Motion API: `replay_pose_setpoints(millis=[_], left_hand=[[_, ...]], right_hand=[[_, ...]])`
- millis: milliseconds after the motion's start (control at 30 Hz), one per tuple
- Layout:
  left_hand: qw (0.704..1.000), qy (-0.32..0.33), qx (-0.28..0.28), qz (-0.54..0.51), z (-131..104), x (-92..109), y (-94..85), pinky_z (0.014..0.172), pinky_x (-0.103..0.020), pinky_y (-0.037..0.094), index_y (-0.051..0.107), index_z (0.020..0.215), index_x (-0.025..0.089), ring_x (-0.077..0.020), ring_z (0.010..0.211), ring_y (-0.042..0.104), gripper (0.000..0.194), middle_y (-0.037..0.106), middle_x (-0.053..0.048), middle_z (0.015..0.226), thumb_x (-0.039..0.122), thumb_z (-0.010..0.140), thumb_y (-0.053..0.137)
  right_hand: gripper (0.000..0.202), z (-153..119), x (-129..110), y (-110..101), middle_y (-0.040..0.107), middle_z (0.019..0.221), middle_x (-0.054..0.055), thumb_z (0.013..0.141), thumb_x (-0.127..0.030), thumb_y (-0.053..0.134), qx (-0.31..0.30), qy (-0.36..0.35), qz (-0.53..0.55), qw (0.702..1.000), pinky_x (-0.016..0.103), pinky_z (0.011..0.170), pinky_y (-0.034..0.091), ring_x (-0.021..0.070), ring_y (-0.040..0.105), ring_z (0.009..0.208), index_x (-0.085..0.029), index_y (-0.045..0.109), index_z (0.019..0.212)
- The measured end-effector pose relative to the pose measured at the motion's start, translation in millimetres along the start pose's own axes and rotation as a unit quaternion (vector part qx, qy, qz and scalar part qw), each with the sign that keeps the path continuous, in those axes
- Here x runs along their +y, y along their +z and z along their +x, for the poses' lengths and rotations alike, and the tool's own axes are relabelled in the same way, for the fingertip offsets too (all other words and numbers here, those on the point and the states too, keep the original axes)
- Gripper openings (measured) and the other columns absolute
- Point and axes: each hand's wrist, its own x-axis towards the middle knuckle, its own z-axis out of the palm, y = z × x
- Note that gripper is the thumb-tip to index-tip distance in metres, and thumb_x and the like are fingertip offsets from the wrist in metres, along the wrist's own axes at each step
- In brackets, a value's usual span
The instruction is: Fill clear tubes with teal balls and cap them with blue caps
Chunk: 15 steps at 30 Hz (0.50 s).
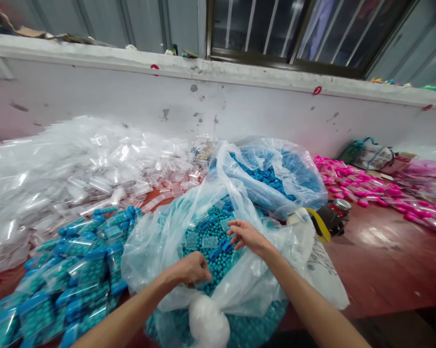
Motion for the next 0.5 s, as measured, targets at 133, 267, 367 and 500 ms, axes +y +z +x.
replay_pose_setpoints(millis=[133,267,367,500], left_hand=[[0.998,-0.051,-0.006,-0.028,36.6,8.5,10.6,0.035,-0.025,0.033,0.05,0.042,0.015,-0.0119,0.027,0.039,0.017,0.042,0.004,0.029,0.011,0.05,0.065],[0.987,-0.047,0.043,-0.147,66.4,13.3,21.9,0.038,-0.023,0.036,0.049,0.06,0.016,-0.0105,0.03,0.042,0.021,0.041,0.008,0.034,0.029,0.063,0.065],[0.966,-0.015,0.048,-0.255,68.5,7.9,24.5,0.04,-0.02,0.036,0.045,0.074,0.018,-0.0094,0.035,0.047,0.032,0.046,0.008,0.045,0.045,0.067,0.061],[0.931,0.025,0.022,-0.364,60.3,-3.9,21.8,0.043,-0.019,0.037,0.043,0.083,0.019,-0.0101,0.045,0.054,0.045,0.05,0.007,0.058,0.051,0.059,0.065]], right_hand=[[0.02,4.8,16.2,-3.2,0.055,0.073,-0.003,0.076,-0.024,0.047,-0.009,-0.001,-0.105,0.994,0.018,0.035,0.043,0.0084,0.055,0.049,-0.018,0.05,0.095],[0.02,8.3,39.4,-3.1,0.052,0.061,-0.004,0.076,-0.018,0.044,0.033,-0.003,-0.195,0.98,0.019,0.034,0.04,0.0092,0.051,0.043,-0.017,0.052,0.095],[0.024,5.8,44.8,-6.3,0.052,0.055,-0.005,0.078,-0.016,0.041,0.055,-0.025,-0.273,0.96,0.021,0.037,0.041,0.0107,0.05,0.041,-0.016,0.053,0.099],[0.023,2.8,34.5,-4.8,0.063,0.083,0.004,0.079,-0.012,0.041,0.102,-0.094,-0.37,0.919,0.028,0.066,0.047,0.017,0.06,0.076,-0.017,0.058,0.093]])
